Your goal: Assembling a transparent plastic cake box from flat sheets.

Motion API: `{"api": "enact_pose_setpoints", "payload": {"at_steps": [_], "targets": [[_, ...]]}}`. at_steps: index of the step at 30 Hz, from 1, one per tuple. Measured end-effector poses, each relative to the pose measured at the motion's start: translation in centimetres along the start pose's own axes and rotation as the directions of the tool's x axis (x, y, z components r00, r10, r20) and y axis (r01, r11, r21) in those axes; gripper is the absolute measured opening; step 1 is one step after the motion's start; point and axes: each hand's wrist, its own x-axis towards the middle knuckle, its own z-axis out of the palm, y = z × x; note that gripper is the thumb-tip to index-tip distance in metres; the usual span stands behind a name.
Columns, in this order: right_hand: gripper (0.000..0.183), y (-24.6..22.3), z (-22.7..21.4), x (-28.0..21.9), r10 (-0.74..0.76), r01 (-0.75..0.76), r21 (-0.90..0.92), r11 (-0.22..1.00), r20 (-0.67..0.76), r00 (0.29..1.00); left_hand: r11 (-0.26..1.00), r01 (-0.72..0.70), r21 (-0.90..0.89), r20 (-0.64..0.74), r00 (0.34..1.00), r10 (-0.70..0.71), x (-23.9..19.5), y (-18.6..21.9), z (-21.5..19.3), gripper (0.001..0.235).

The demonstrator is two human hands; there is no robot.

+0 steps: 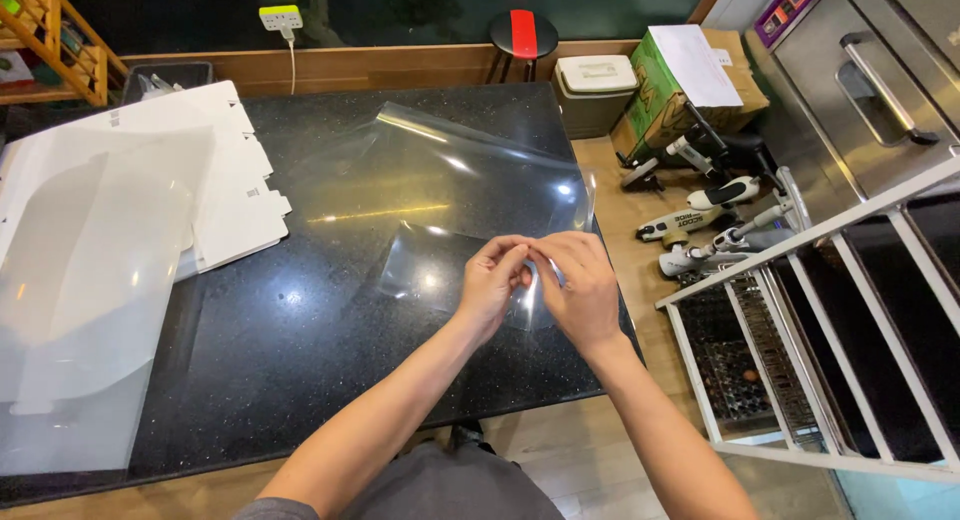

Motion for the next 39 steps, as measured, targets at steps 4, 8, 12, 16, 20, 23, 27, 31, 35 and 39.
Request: {"api": "enact_pose_setpoints", "payload": {"at_steps": [4, 8, 12, 16, 20, 23, 27, 31, 35, 39], "targets": [[0.019, -0.4, 0.1, 0.1, 0.021, -0.02, 0.032, 0.999, -0.034, 0.999, 0.999, -0.03, 0.033, 0.031, 0.999, 0.029, 0.1, -0.9, 0.3, 0.018], [0.017, 0.1, 0.6, -0.1, 0.003, 0.0, 0.064, 0.998, -0.056, 0.998, 0.996, -0.065, 0.054, 0.063, 0.996, 0.062, 0.1, -1.5, -0.1, 0.02], [0.016, 0.5, 1.1, -0.2, -0.019, 0.025, 0.086, 0.996, -0.07, 0.997, 0.992, -0.088, 0.095, 0.085, 0.993, 0.08, -0.1, -1.4, -0.6, 0.021], [0.017, 1.3, 0.9, -0.1, -0.082, 0.084, 0.095, 0.992, -0.016, 0.996, 0.986, -0.098, 0.132, 0.106, 0.991, 0.085, -0.6, -1.2, -1.2, 0.022], [0.019, 1.6, 0.5, -0.3, -0.127, 0.124, 0.053, 0.991, 0.066, 0.99, 0.987, -0.079, 0.137, 0.141, 0.988, 0.059, -0.9, -1.2, -1.6, 0.024], [0.023, 1.5, 0.2, -0.3, -0.165, 0.162, 0.038, 0.986, 0.099, 0.981, 0.994, -0.043, 0.097, 0.158, 0.987, 0.027, -0.8, -1.1, -1.7, 0.027], [0.027, 1.9, 0.7, -0.9, -0.215, 0.219, -0.026, 0.975, 0.097, 0.972, 0.993, -0.022, 0.113, 0.154, 0.988, 0.004, -1.2, 0.0, -0.6, 0.033], [0.031, 1.5, 1.2, -1.0, -0.187, 0.189, -0.039, 0.981, 0.049, 0.981, 0.991, -0.049, 0.122, 0.155, 0.987, 0.03, -1.3, 0.3, 0.1, 0.036], [0.032, 0.8, 0.5, -0.1, -0.127, 0.126, 0.02, 0.992, 0.064, 0.99, 0.986, -0.067, 0.151, 0.141, 0.989, 0.045, -1.3, 0.4, -0.8, 0.036], [0.037, 1.5, -1.2, 2.2, -0.175, 0.156, 0.084, 0.984, 0.315, 0.933, 0.991, 0.04, 0.124, -0.011, 0.999, -0.039, -1.6, -0.7, -1.8, 0.032]]}}
